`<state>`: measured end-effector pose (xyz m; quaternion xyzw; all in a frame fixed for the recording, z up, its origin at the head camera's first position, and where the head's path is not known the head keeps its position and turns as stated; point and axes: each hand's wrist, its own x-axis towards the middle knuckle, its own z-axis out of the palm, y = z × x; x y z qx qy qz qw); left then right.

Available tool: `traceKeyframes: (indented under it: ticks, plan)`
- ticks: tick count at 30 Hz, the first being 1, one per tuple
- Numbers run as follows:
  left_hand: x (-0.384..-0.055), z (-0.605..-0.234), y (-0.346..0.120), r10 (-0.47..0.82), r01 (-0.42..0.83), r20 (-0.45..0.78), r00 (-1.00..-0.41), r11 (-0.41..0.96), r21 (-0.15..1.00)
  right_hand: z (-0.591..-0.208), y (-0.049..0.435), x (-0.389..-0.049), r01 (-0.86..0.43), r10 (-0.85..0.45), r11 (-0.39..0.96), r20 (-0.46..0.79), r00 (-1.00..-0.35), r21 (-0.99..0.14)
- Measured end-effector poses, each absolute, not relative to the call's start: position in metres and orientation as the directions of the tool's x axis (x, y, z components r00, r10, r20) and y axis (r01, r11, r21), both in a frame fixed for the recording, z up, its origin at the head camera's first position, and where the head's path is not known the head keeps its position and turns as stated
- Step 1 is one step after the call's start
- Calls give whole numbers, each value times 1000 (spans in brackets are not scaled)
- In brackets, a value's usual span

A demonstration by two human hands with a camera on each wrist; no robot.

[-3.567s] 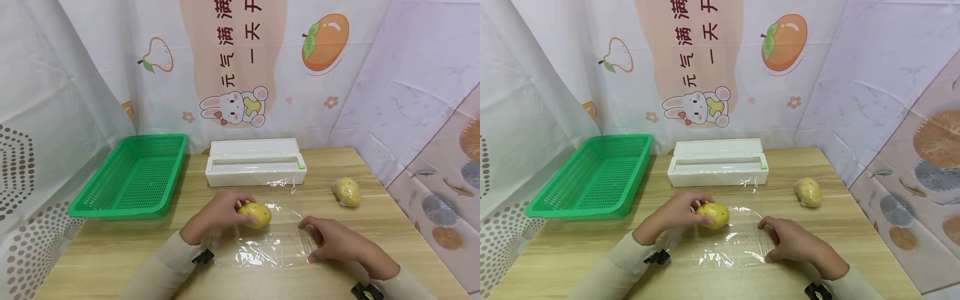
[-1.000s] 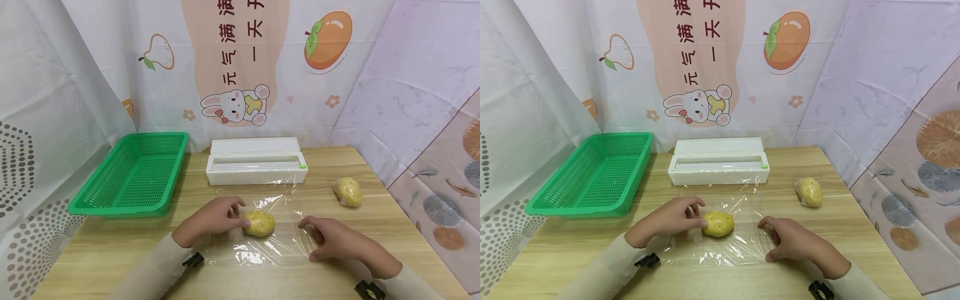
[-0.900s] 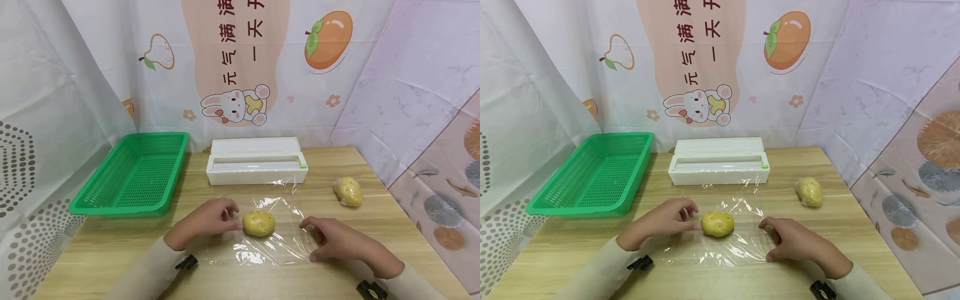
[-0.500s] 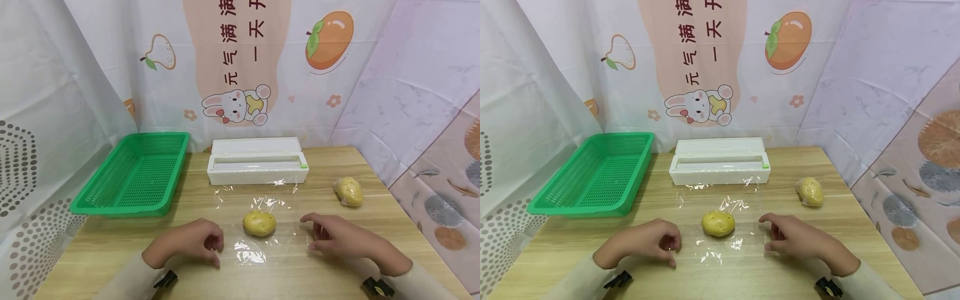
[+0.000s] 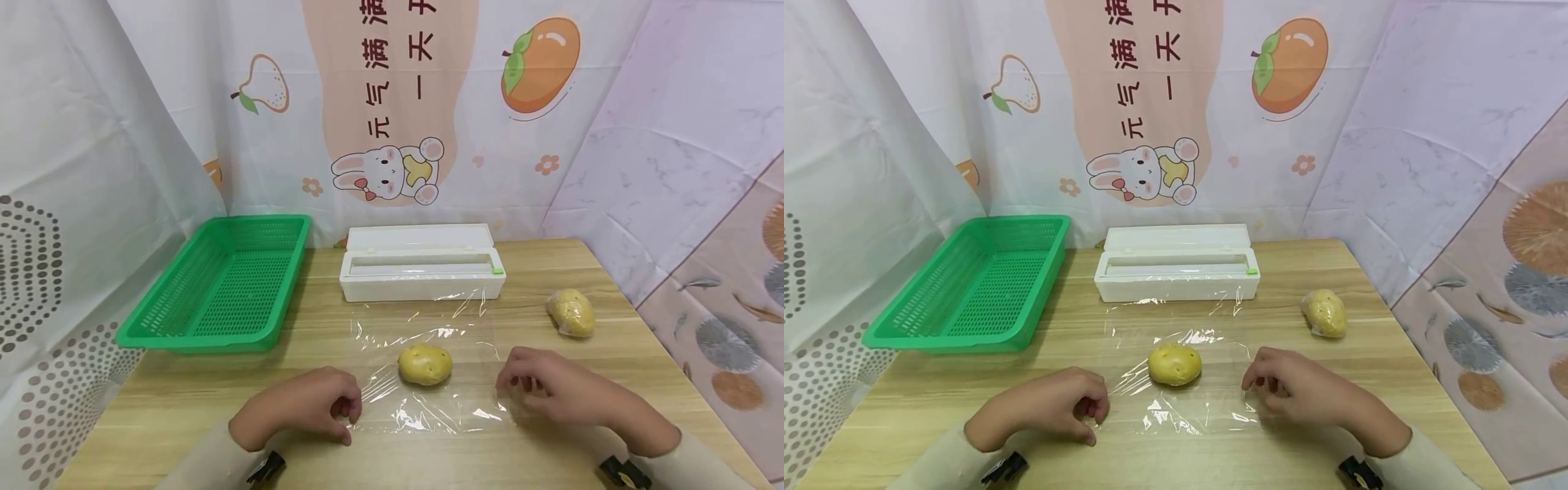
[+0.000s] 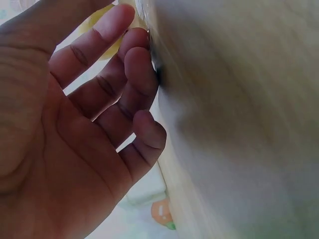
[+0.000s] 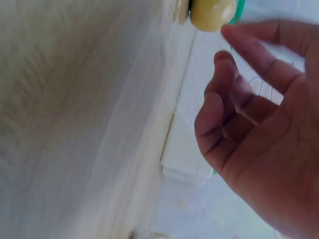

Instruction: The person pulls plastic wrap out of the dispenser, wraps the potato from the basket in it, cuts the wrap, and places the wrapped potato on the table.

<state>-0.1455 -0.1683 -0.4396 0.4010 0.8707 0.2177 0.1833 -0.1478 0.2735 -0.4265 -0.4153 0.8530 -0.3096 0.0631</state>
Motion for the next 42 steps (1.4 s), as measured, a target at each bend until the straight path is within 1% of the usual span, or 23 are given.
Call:
traceKeyframes:
  ticks: [6,9,19,23,30,38,42]
  plan:
    - [-144,-439,-168,776,624,-136,-616,586,517,-436,262,-144,-697,-791,488,71,-608,-525]
    - [-143,-438,-168,782,634,-128,-610,579,512,-441,258,-145,-716,-805,487,61,-590,-500]
    - [-142,-439,-168,810,697,-69,-583,542,471,-445,256,-148,-751,-818,446,118,-562,-486]
    - [-141,-437,-169,805,701,-64,-590,550,455,-445,257,-148,-763,-819,444,134,-558,-470]
    - [-139,-430,-172,759,635,-77,-646,591,497,-437,260,-147,-747,-794,463,153,-589,-477]
    - [-144,-422,-173,763,663,7,-646,557,500,-427,260,-150,-734,-767,496,163,-621,-464]
    - [-148,-420,-173,748,653,25,-663,562,508,-424,259,-153,-721,-750,518,162,-642,-460]
